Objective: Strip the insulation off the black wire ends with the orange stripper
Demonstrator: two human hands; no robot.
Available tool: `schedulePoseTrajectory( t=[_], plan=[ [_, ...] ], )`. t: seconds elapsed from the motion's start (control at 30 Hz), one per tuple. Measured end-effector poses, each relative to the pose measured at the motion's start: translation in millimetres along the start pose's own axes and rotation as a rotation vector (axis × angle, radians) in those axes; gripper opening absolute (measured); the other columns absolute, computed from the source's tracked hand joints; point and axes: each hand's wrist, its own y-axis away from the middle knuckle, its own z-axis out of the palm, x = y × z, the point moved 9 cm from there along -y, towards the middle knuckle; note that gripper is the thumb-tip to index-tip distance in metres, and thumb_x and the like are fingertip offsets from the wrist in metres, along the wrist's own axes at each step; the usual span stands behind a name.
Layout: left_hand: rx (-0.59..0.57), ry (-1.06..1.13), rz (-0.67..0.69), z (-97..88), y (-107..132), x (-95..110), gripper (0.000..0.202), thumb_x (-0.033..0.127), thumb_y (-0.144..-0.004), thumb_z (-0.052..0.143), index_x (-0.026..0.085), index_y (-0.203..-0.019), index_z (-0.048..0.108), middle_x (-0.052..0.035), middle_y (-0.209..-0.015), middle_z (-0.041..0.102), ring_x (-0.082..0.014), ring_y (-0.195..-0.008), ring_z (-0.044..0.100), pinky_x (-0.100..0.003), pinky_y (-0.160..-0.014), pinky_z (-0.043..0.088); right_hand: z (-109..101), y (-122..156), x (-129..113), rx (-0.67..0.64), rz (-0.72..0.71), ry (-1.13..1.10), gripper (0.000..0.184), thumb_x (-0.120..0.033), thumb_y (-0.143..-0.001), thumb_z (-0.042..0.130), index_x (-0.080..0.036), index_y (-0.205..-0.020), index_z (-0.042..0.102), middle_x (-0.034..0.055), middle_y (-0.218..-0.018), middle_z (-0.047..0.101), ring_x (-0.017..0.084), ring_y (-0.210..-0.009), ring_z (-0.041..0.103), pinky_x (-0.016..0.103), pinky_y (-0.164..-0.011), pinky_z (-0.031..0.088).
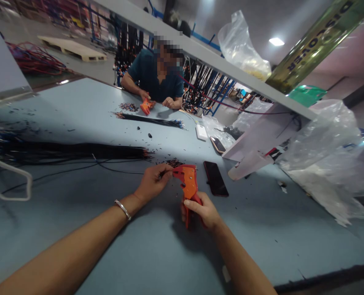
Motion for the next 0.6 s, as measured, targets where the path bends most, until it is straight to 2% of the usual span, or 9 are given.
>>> schedulePoseTrajectory(
  t=[0.13,0.6],
  plan=[
    [-0.008,-0.035,0.017,0.9,-0.1,-0.2,0.018,0.024,-0.084,0.049,0.015,-0.073,0.061,0.0031,-0.058,0.056,-0.0092,-0.053,0.047,-0.019,-0.052,0.036,1.9,-0.8,3.2,0.024,0.022,-0.02,0.035,-0.046,-0.071,0.07,-0.014,-0.073,0.055,-0.0003,-0.055,0.057,0.013,-0.044,0.056,0.021,-0.037,0.042],
    [0.004,-0.051,-0.021,-1.5,-0.7,-2.0,0.017,0.023,-0.082,0.048,0.016,-0.072,0.06,0.0041,-0.057,0.054,-0.0092,-0.054,0.046,-0.019,-0.053,0.035,7.1,-2.9,10.8,0.052,0.011,-0.102,0.037,-0.048,-0.071,0.071,-0.015,-0.07,0.053,-0.0024,-0.051,0.054,0.011,-0.039,0.053,0.021,-0.035,0.042]
  ],
)
